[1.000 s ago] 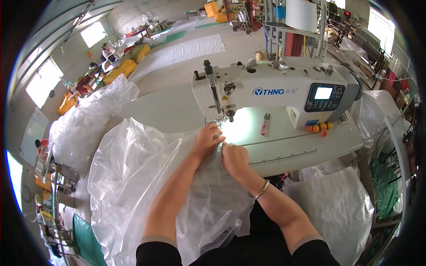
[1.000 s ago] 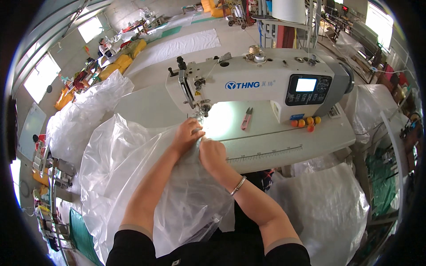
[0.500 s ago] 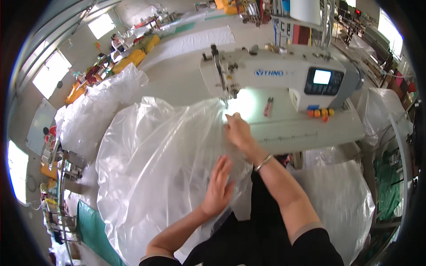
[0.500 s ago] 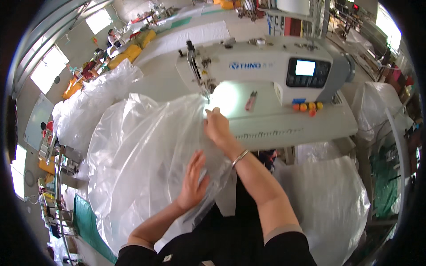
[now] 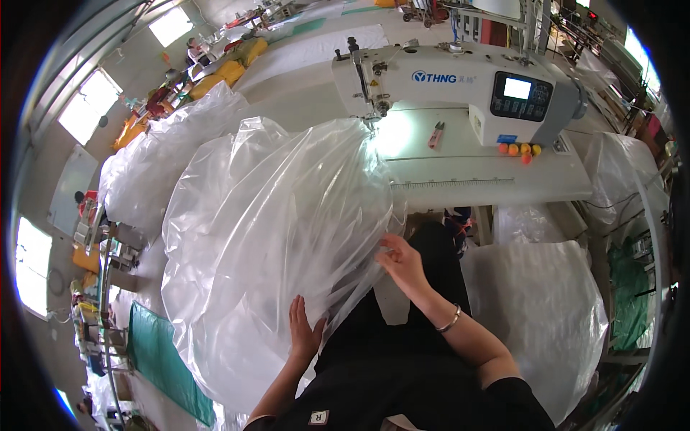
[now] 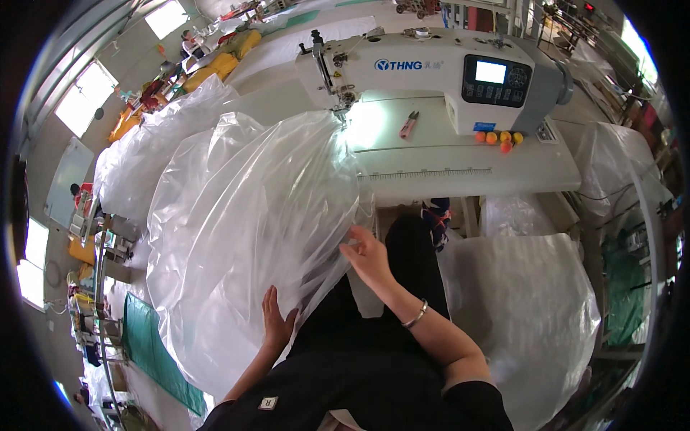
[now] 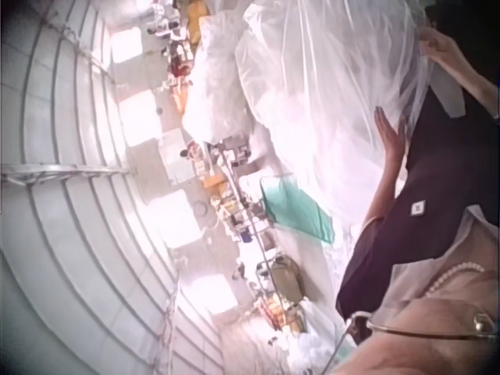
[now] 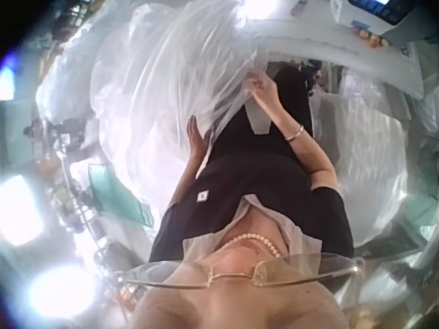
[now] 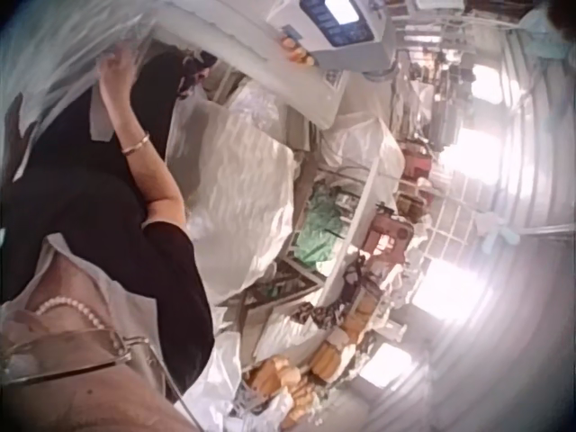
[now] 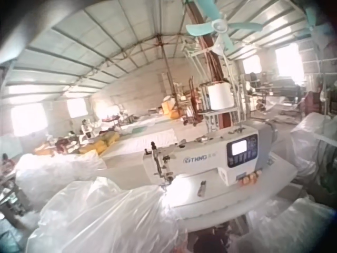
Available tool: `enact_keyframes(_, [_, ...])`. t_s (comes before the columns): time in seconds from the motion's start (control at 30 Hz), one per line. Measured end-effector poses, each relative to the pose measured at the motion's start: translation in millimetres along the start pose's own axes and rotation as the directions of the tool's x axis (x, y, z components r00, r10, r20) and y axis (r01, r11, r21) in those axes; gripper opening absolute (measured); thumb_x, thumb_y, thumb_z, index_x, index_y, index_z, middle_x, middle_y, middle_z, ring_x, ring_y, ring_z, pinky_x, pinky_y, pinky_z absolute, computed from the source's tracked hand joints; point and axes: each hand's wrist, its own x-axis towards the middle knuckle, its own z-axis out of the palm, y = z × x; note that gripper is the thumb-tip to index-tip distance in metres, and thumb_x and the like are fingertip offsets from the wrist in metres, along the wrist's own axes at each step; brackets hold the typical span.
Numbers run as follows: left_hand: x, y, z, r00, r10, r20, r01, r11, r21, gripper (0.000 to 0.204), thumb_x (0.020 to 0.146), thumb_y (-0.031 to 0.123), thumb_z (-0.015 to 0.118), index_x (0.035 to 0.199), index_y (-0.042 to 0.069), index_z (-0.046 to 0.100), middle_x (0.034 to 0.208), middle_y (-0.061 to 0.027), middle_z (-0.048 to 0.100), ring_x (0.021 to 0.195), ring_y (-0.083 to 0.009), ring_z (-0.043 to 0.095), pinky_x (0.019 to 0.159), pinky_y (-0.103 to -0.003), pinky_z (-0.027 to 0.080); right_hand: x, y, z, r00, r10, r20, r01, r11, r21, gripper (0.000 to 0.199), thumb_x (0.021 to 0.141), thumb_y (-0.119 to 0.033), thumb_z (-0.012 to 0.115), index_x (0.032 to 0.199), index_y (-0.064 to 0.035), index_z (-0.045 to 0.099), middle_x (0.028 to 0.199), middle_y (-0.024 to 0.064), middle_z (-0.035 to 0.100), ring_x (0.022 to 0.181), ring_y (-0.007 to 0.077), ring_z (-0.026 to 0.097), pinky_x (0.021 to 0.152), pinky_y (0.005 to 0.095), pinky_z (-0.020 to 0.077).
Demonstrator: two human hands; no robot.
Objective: The person aligns and sews large white plastic sheets using an industrial sewing machine. They repeatedly position the material under the needle, guide it through the machine, and trim excess thread with scissors. The process involves handling the plastic with both hands to maintain alignment during stitching.
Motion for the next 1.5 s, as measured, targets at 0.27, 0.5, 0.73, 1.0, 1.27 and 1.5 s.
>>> enact_keyframes(0.27, [-43.3, -28.3, -56.1, 0.987, -0.152, -0.049, 0.158, 0.977, 0.141, 0.069, 0.087, 0.016, 0.066, 0.143, -0.002, 0.029, 0.138, -0.0276, 0.044, 0.127, -0.0413, 0.043, 0.105, -0.042, 0.038, 13.9, 24.2, 37.5, 0.894, 0.304, 0.329, -0.38, 0.903, 0.2, 0.035, 0.084, -0.018, 0.07, 0.115, -0.0043, 0.06, 0.104, 0.002, 0.064, 0.066, 0.0055, 0.053, 0.053, 0.0201, 0.0357])
enact_keyframes(0.5, [-16.1, -1.0, -121.9, 0.973, 0.012, -0.229, 0.023, 0.988, 0.15, 0.045, 0.083, 0.004, 0.064, 0.125, -0.002, 0.05, 0.125, -0.0224, 0.056, 0.115, -0.0392, 0.054, 0.096, -0.042, 0.044, -51.4, 15.9, 83.6, 0.708, 0.33, 0.624, -0.531, 0.831, 0.163, 0.013, 0.088, -0.02, 0.068, 0.089, -0.0073, 0.069, 0.081, -0.003, 0.065, 0.063, 0.0038, 0.051, 0.053, 0.0183, 0.0374])
enact_keyframes(0.73, [53.8, 145.6, -89.3, 0.979, 0.203, 0.021, -0.192, 0.95, -0.246, 0.027, 0.079, 0.001, 0.065, 0.106, -0.001, 0.062, 0.106, -0.0149, 0.063, 0.089, -0.0244, 0.063, 0.068, -0.032, 0.05, -101.9, -4.3, 74.9, 0.851, -0.034, 0.524, 0.08, 0.995, -0.066, 0.015, 0.087, -0.015, 0.065, 0.088, -0.0002, 0.067, 0.072, 0.0059, 0.065, 0.057, 0.0095, 0.055, 0.055, 0.0275, 0.046])
enact_keyframes(1.0, [73.2, 102.6, -38.5, 0.979, 0.202, 0.038, -0.179, 0.928, -0.326, 0.018, 0.087, 0.004, 0.06, 0.103, -0.003, 0.062, 0.073, -0.0102, 0.061, 0.066, -0.0178, 0.059, 0.062, -0.03, 0.048, -93.4, -1.0, 25.0, 0.969, 0.158, 0.191, -0.087, 0.939, -0.332, 0.035, 0.086, -0.033, 0.068, 0.078, 0.0008, 0.065, 0.061, 0.0111, 0.06, 0.054, 0.0127, 0.058, 0.051, 0.0308, 0.0463])
enact_keyframes(1.27, [73.7, 147.6, -50.0, 0.981, 0.194, -0.023, -0.183, 0.874, -0.451, 0.012, 0.091, 0.003, 0.056, 0.099, -0.003, 0.063, 0.084, -0.0173, 0.064, 0.069, -0.0284, 0.063, 0.064, -0.032, 0.048, -61.6, 39.7, 26.9, 0.969, 0.174, 0.174, -0.174, 0.985, -0.016, 0.03, 0.089, -0.026, 0.065, 0.076, 0.0023, 0.063, 0.066, 0.0072, 0.061, 0.052, 0.0106, 0.054, 0.047, 0.0282, 0.0406])
enact_keyframes(1.5, [71.2, 137.0, -29.9, 0.933, 0.353, 0.075, -0.289, 0.855, -0.431, 0.01, 0.093, 0.006, 0.055, 0.096, -0.003, 0.06, 0.071, -0.0103, 0.058, 0.063, -0.0118, 0.055, 0.057, -0.029, 0.044, -120.7, -62.0, -8.6, 0.901, -0.293, 0.32, 0.411, 0.812, -0.415, 0.025, 0.084, -0.013, 0.063, 0.066, -0.0018, 0.049, 0.062, 0.0143, 0.052, 0.055, 0.0345, 0.053, 0.049, 0.0404, 0.0397])
